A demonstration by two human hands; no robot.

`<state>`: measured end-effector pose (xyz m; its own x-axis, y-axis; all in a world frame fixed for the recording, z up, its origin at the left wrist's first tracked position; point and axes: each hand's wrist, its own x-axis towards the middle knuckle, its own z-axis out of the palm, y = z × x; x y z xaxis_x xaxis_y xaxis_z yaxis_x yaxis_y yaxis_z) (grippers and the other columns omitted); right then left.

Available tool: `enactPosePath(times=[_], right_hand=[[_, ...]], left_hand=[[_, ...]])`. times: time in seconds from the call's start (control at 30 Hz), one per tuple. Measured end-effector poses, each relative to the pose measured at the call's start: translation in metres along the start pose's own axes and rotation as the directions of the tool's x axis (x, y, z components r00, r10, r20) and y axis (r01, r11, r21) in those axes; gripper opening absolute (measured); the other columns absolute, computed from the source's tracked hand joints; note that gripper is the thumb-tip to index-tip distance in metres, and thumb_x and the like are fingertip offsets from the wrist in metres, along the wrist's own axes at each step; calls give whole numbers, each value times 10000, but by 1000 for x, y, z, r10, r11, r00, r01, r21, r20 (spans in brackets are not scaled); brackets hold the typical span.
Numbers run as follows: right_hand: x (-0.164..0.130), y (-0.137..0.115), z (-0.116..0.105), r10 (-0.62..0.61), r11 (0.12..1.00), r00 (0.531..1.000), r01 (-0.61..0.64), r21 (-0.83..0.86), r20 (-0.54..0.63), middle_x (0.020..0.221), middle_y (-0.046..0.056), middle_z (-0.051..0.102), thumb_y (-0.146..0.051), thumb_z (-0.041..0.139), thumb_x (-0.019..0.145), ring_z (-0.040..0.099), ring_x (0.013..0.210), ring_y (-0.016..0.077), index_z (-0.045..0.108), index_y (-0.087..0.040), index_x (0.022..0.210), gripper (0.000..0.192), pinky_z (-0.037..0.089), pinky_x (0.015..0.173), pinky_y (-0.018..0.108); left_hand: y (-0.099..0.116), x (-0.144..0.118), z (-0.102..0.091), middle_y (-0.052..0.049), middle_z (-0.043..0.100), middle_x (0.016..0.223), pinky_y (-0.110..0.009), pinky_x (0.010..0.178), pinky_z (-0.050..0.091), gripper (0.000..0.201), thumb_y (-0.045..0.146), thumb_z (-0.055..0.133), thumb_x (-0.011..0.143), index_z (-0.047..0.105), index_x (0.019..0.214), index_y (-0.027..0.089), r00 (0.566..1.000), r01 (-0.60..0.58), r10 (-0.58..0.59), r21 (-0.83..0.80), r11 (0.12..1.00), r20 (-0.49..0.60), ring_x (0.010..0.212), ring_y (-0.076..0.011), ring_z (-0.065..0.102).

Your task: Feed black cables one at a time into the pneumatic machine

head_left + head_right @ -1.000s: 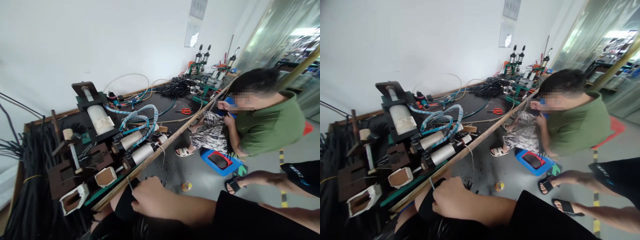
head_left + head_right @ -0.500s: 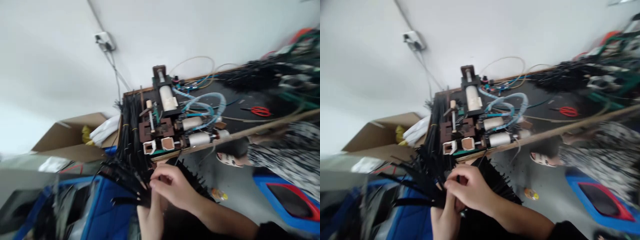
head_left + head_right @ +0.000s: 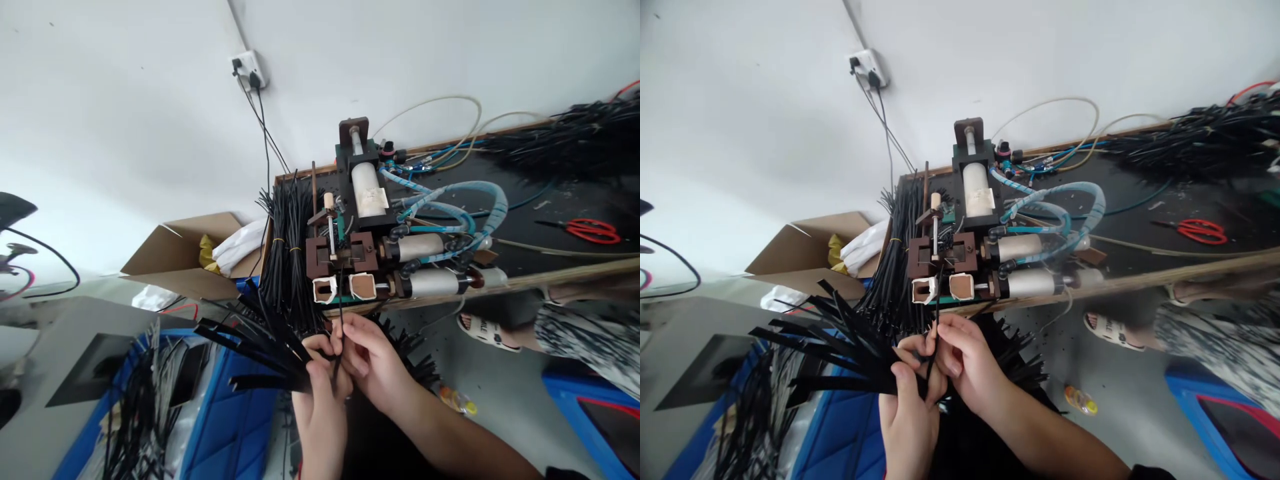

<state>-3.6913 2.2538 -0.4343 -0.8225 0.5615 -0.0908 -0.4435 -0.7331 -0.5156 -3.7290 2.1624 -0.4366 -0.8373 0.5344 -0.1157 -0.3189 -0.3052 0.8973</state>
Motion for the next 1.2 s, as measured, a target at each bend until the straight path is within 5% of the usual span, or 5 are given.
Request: enactPosePath(times=[0.17,0.4,0.83,1.2], right_hand=[[3,-8,-10,52,998,999,-53,44,16,636,0,697,-304,798,857,238,348,-5,731,-124,750,220,178,360,150],[7,-15,-19,86,995,994,-90,52,63,612,2,690,-285,792,857,228,339,-10,716,-120,711,233,158,340,137],[13,-17,-23,139,989,990,-141,37,38,592,-24,642,-316,818,813,179,354,-1,676,-138,722,245,137,327,149],[15,-17,-24,129,990,989,-133,55,71,598,-22,650,-311,834,807,187,347,-9,680,-136,709,253,132,334,146]], left_hand=[[-6,-5,8,-7,621,887,-162,442,319,416,582,678,998,578,877,197,1000,-24,24,19,1000,14,507,-45,430],[-15,-9,16,51,501,664,-175,436,220,377,559,560,1072,606,961,202,994,-53,47,64,997,102,436,-45,348],[-17,-7,19,76,393,577,-191,440,201,404,587,621,1035,627,934,195,997,-17,12,70,997,71,430,-55,310],[-15,-6,23,63,447,607,-174,421,229,427,606,679,993,643,960,182,1000,-13,11,59,998,26,436,-48,330]])
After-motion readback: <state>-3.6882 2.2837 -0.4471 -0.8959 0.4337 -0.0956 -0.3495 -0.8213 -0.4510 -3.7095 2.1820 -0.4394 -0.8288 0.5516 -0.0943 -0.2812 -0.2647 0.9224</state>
